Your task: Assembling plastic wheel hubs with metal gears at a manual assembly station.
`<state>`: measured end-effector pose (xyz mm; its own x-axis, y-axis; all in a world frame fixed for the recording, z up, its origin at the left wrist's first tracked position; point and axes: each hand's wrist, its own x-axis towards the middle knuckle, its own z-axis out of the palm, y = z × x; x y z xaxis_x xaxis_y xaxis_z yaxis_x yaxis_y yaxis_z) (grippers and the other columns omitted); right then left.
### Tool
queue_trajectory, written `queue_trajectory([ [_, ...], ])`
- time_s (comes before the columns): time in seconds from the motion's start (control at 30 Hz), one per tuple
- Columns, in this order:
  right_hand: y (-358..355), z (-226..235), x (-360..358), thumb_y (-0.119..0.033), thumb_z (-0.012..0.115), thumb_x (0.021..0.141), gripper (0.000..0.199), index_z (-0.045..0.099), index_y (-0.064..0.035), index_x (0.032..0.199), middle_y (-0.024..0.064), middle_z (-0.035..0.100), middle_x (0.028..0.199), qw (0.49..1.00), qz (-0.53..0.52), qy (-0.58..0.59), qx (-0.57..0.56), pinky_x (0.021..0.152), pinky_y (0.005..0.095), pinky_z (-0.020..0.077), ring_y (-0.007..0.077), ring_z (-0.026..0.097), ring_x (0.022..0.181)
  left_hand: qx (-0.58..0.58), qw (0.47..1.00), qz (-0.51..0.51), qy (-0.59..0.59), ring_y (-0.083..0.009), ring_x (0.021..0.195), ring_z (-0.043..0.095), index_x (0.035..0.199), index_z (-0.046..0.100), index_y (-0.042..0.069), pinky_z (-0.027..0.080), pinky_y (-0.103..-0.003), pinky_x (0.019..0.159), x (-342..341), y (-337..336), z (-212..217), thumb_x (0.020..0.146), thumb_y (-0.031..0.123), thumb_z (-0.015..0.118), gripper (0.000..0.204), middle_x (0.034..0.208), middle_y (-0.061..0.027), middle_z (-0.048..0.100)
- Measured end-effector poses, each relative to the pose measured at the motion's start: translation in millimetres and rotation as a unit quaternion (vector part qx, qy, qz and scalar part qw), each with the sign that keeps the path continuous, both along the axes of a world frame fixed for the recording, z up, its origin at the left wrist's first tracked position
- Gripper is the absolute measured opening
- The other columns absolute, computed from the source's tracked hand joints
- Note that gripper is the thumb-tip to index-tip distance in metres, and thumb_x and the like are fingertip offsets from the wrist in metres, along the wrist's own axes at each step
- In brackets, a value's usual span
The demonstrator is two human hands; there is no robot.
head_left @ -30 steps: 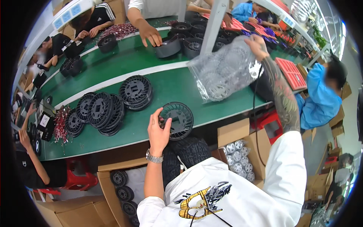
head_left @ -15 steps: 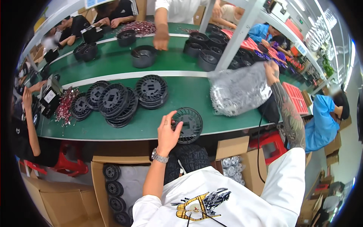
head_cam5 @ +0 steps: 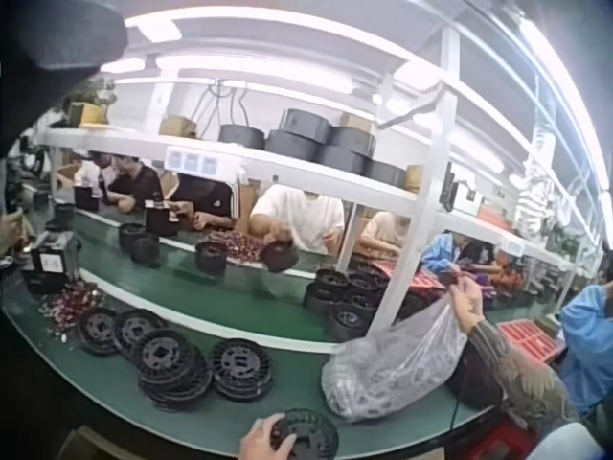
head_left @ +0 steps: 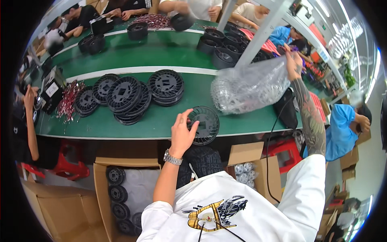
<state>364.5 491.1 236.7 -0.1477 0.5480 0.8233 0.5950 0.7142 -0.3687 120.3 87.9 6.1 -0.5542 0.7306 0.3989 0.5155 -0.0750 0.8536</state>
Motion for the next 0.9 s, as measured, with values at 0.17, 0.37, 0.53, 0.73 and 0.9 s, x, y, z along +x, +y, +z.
queue_trajectory([
  [0.17, 80, -65, 111, -0.028, 0.073, 0.091, 0.029, 0.063, -0.0005, 0.087, 0.0099, 0.062, 0.078, 0.977, -0.189, 0.062, -0.074, 0.073, 0.0402, 0.0476, 0.0184, 0.055, 0.076, 0.013, 1.0, -0.023, 0.002, -0.0256, 0.09, 0.068, 0.134, 0.06, 0.007, 0.059, -0.036, 0.075, 2, 9, 2, 0.091, 0.013, 0.076, 0.047, 0.108, -0.0124, 0.064],
  [0.37, 104, -82, 107, -0.031, 0.072, 0.092, 0.035, 0.063, 0.0023, 0.089, 0.0187, 0.066, 0.082, 0.971, -0.228, 0.056, -0.038, 0.075, 0.0438, 0.0495, 0.0305, 0.063, 0.078, 0.004, 1.0, -0.02, 0.005, -0.0258, 0.09, 0.068, 0.135, 0.06, 0.008, 0.059, -0.035, 0.075, 2, 4, -1, 0.09, 0.014, 0.076, 0.047, 0.107, -0.0123, 0.064],
  [0.53, 129, -86, 131, -0.036, 0.071, 0.093, 0.039, 0.062, 0.0018, 0.095, 0.0226, 0.069, 0.089, 0.97, -0.237, -0.01, -0.048, 0.081, 0.0485, 0.0515, 0.0402, 0.069, 0.09, -0.001, 1.0, -0.009, 0.003, -0.0285, 0.091, 0.069, 0.134, 0.06, 0.008, 0.058, -0.038, 0.076, 7, 9, 3, 0.091, 0.015, 0.076, 0.046, 0.109, -0.0134, 0.065],
  [0.73, 19, -113, 74, -0.033, 0.073, 0.09, 0.044, 0.064, -0.0073, 0.125, 0.0231, 0.061, 0.133, 0.957, -0.187, -0.221, -0.008, 0.105, 0.0521, 0.0453, 0.0429, 0.055, 0.127, 0.011, 0.995, 0.069, 0.073, -0.0382, 0.11, 0.063, 0.132, 0.061, 0.004, 0.052, -0.047, 0.094, 17, 15, 3, 0.092, 0.014, 0.072, 0.042, 0.126, -0.0182, 0.061],
  [0.9, -171, -104, -18, -0.018, 0.078, 0.081, 0.043, 0.066, -0.0058, 0.121, 0.0147, 0.06, 0.135, 0.898, 0.152, -0.398, 0.113, 0.114, 0.0523, 0.0369, 0.0384, 0.052, 0.131, 0.0, 0.987, 0.118, 0.112, -0.0398, 0.121, 0.056, 0.129, 0.062, 0.005, 0.047, -0.049, 0.102, 16, 15, -5, 0.093, 0.011, 0.07, 0.038, 0.14, -0.0192, 0.054],
])
